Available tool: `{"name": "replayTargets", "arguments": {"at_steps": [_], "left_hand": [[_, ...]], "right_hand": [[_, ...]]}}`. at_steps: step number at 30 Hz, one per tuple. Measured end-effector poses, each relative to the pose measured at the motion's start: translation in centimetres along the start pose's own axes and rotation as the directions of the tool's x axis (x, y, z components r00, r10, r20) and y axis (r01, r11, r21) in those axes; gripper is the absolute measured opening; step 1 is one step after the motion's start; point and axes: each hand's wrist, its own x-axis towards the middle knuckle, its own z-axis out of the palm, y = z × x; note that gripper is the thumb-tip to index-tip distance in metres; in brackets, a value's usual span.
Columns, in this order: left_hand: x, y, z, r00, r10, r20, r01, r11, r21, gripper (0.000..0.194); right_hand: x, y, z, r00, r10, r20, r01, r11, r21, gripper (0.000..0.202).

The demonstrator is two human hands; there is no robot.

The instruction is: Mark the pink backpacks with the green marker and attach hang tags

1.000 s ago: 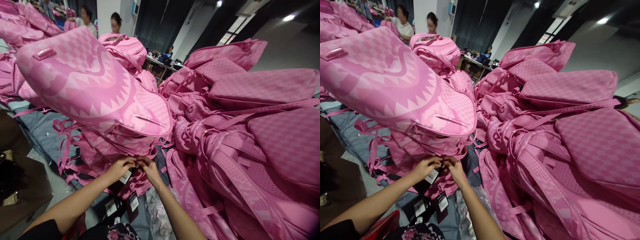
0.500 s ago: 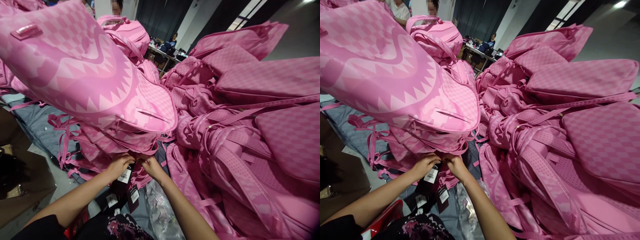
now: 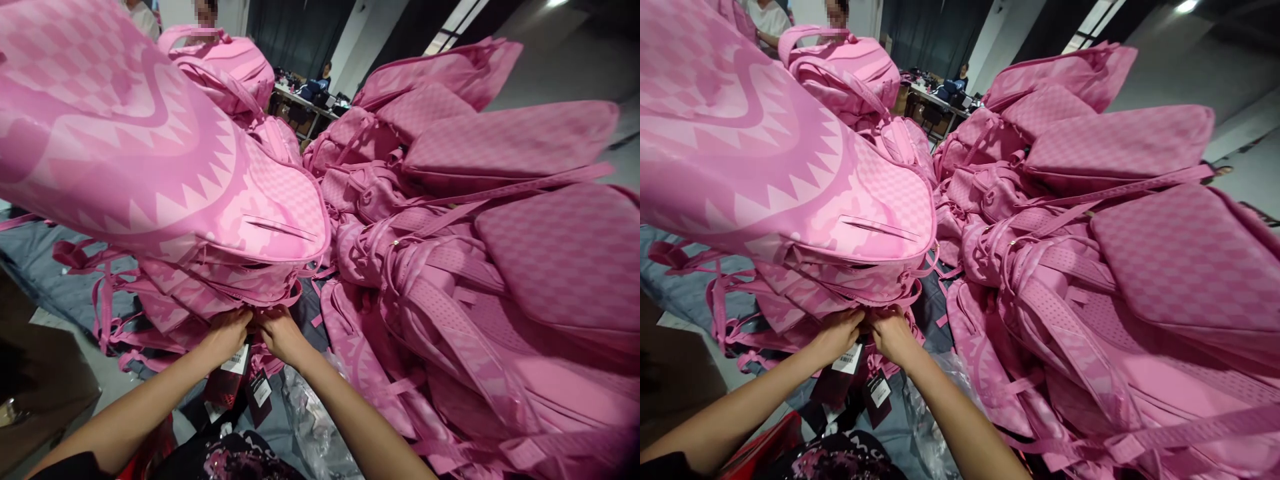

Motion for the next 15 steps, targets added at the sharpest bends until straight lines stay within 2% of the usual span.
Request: {"name": "replayTargets", "arguments": {"at_steps": [5,8,11,13,15], "left_hand": [[0.7,-0.6,0.2,0.999,0.031,0.026,-0.033,0.996,0.078,0.028],[1.0,-1.2,1.4,1.0,0.027,-0.007,-0.026,0.992,0.125,0.033],[0.9,-2.2,3.1,0.991,0.056,-0.124,-0.034,0.985,0.17,0.039],[0.8,-3.1,4.1,0.958,0.131,-0.255,-0.088,0.981,0.171,0.034],[0.9,-4.0,4.6,0.927,0.22,-0.305,-0.175,0.97,0.168,0.031]], "right_hand": [[0.3,-0.3,0.0,1.0,0.022,0.019,-0.02,0.995,-0.095,0.021],[0.6,-0.2,0.1,0.999,0.029,0.032,-0.024,0.989,-0.148,0.017],[0.4,-0.4,0.3,0.998,0.051,0.03,-0.044,0.976,-0.214,0.014],[0.2,-0.5,0.4,0.998,0.054,0.038,-0.042,0.963,-0.266,0.013],[0.3,-0.4,0.7,0.998,0.05,0.05,-0.031,0.947,-0.319,0.016]]}}
